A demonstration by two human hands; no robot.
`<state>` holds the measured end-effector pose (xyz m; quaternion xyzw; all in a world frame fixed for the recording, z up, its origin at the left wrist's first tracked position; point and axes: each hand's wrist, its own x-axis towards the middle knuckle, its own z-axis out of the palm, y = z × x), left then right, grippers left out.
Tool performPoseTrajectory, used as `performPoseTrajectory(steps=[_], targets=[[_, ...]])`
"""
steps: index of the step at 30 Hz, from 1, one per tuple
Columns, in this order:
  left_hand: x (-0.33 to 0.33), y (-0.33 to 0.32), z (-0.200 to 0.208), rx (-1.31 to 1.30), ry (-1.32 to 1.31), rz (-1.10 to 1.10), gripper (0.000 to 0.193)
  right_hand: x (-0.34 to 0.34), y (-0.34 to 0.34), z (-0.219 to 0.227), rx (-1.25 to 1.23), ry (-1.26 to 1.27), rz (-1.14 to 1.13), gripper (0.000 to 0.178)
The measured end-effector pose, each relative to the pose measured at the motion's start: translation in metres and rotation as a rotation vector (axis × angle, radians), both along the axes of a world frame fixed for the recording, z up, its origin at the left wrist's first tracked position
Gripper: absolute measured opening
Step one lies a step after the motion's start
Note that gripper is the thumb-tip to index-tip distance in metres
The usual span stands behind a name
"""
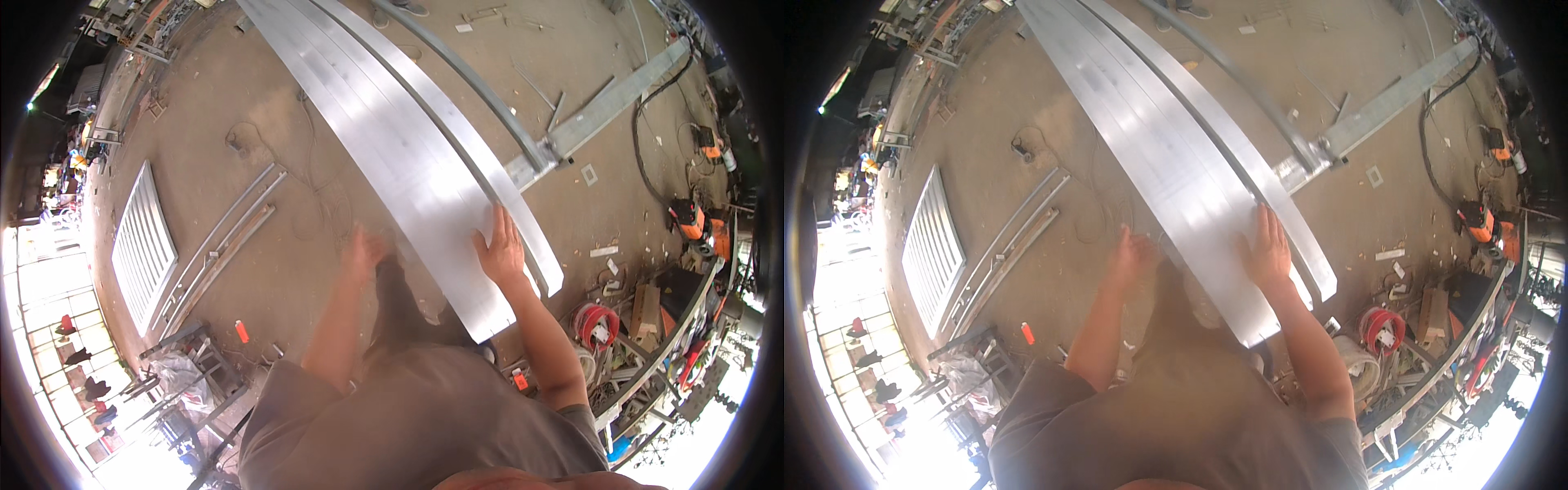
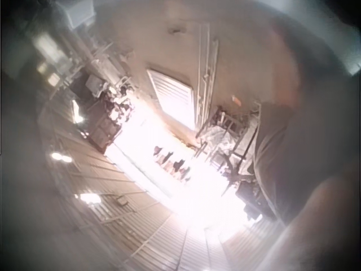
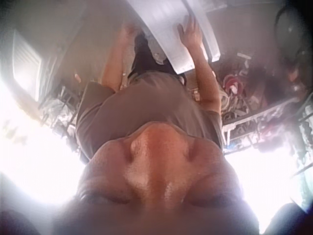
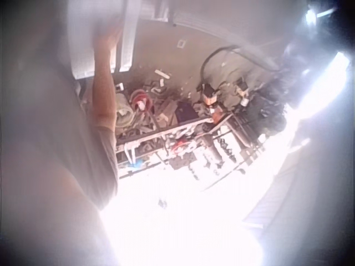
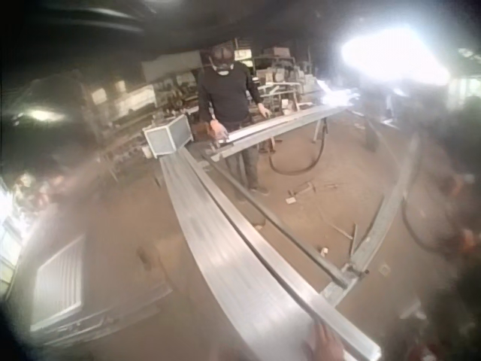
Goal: The person marks a long metal strip with a marker, then places it onto a metal frame structure. They continue to position and align additional metal strips onto the frame, adjusting their placement by hand.
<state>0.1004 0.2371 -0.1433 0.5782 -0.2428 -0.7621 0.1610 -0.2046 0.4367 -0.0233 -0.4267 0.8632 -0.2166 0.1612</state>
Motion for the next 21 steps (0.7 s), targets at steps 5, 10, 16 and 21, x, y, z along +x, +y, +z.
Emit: performPoseTrajectory(steps=[5, 10, 16, 21], targets=[[-0.061, -0.173, 0.023, -0.006, 0.281, 0.112, 0.111, -0.007, -0.131, -0.001, 0.112, -0.072, -0.105, 0.082], [-0.123, -0.306, 0.009, 0.187, 0.687, 0.286, 0.102, -0.005, -0.251, 0.001, 0.272, -0.066, -0.194, 0.083], [-0.153, -0.354, 0.008, 0.320, 0.712, 0.395, 0.080, -0.023, -0.358, -0.007, 0.447, -0.166, -0.264, 0.095], [-0.136, -0.355, 0.014, 0.218, 0.805, 0.403, 0.074, -0.002, -0.367, -0.001, 0.242, 0.005, -0.277, 0.090]])
